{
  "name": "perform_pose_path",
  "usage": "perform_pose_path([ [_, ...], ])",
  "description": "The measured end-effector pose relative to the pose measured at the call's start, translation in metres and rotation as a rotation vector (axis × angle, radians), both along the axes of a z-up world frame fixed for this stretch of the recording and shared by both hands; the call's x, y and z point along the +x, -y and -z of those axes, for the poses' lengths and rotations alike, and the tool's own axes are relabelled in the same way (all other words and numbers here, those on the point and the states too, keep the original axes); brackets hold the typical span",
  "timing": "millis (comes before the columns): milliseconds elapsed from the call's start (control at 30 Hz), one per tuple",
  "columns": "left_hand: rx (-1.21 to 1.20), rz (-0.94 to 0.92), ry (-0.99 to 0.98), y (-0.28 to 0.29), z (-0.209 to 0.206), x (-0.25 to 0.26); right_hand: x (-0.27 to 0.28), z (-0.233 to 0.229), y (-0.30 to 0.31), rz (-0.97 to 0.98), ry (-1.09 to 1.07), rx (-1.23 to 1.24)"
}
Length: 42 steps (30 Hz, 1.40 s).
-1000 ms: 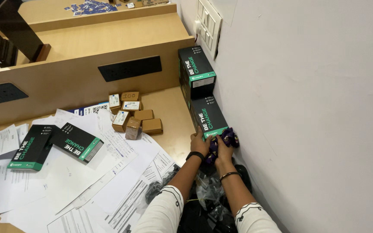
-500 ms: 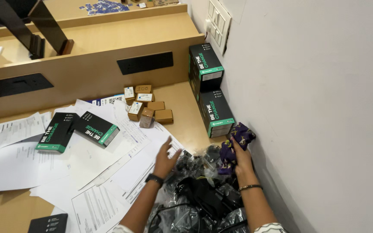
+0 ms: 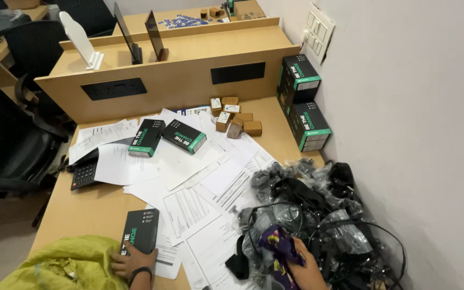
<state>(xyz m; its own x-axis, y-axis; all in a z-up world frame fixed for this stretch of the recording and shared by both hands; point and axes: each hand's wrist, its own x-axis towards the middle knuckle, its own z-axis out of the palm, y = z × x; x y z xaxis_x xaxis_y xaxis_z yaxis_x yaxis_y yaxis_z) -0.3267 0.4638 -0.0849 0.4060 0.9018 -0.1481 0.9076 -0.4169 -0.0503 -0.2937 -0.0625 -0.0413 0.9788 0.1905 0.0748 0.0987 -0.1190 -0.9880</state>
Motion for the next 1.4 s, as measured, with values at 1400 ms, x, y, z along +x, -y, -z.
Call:
perform_pose_path([
  [1400,-2.495,0.135,0.578,0.223,-0.177,-0.092,-0.043,-0.21,-0.142,0.425,0.65,-0.386],
])
